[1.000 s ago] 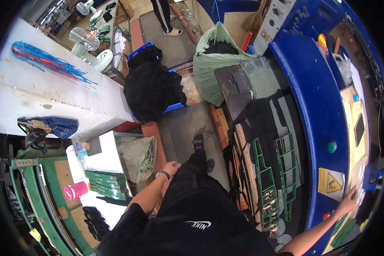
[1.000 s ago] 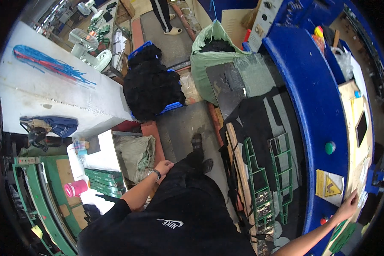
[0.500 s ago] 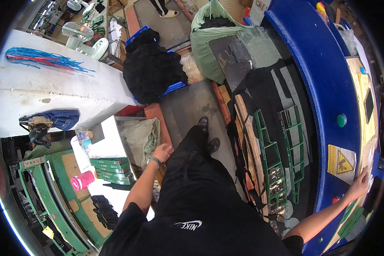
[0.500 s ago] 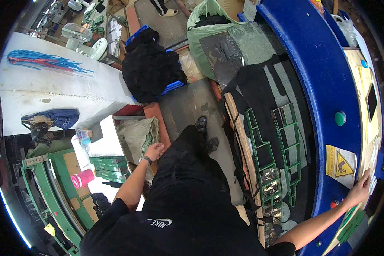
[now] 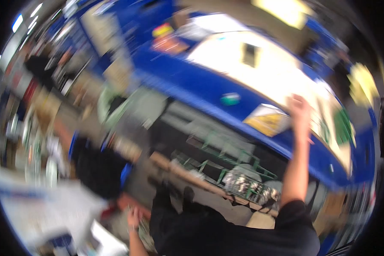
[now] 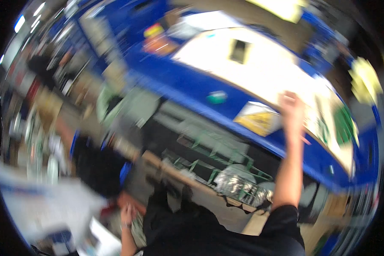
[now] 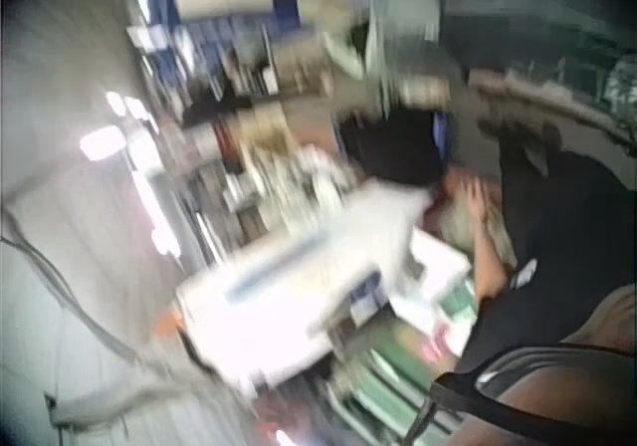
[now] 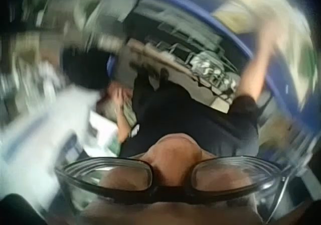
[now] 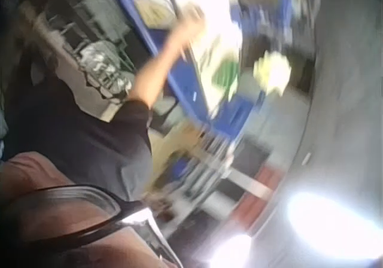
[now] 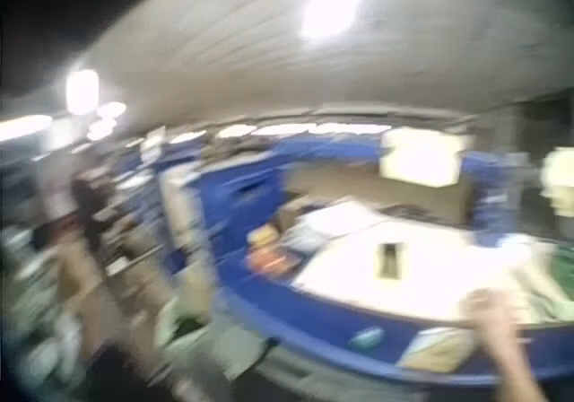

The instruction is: Organize and align shoe components on a flatbed machinery workspace in a factory.

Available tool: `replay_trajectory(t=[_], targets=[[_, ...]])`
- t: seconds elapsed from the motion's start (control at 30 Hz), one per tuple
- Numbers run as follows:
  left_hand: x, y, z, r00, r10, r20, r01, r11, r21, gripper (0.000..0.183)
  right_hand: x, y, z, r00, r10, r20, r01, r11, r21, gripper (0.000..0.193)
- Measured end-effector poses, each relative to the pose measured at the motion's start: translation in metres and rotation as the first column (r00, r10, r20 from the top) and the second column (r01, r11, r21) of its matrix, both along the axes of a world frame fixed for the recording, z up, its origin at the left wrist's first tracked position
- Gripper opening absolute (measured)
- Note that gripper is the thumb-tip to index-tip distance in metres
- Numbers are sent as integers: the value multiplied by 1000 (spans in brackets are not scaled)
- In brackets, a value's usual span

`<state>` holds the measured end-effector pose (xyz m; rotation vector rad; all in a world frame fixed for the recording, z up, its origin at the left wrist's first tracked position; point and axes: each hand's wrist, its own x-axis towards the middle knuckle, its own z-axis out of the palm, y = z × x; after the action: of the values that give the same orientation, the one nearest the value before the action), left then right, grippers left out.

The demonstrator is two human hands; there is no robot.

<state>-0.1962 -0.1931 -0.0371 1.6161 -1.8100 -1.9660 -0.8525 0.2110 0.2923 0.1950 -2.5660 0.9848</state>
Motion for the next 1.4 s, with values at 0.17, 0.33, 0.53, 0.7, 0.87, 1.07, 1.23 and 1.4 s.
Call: replay_trajectory(t=[0.17, 0.33, 0.53, 0.7, 0.87, 1.07, 1.23, 1.4], targets=[[-85, 6, 6, 999, -42, -18, 43, 995, 92, 26, 33, 12, 54, 981, -163, -103, 181, 964, 194, 33], [-98, 11, -10, 942, -292, 165, 281, 956, 87, 28, 34, 31, 53, 959, -183, -214, 228, 950, 211, 35], [-98, 13, -3, 877, -302, 373, 290, 953, 89, 41, 27, 14, 48, 968, -165, -190, 204, 957, 207, 38], [-115, 12, 5, 874, -297, 385, 307, 951, 37, 49, 35, 25, 53, 962, -218, -166, 250, 945, 212, 34], [-121, 17, 11, 901, -273, 336, 280, 959, 29, 43, 32, 14, 66, 981, -172, -92, 185, 968, 168, 31], [-104, 13, -1, 955, -187, 231, 177, 982, 61, 38, -14, -33, 113, 959, 232, -165, -174, 936, 305, 23], [-91, 13, 0, 972, 15, 233, -54, 986, 161, 42, -107, -123, 135, 891, 450, -57, -344, 753, 561, 23], [-45, 15, -30, 975, 43, 216, -79, 984, 159, 44, -194, -188, 107, 845, 534, 25, -381, 569, 729, 35]])
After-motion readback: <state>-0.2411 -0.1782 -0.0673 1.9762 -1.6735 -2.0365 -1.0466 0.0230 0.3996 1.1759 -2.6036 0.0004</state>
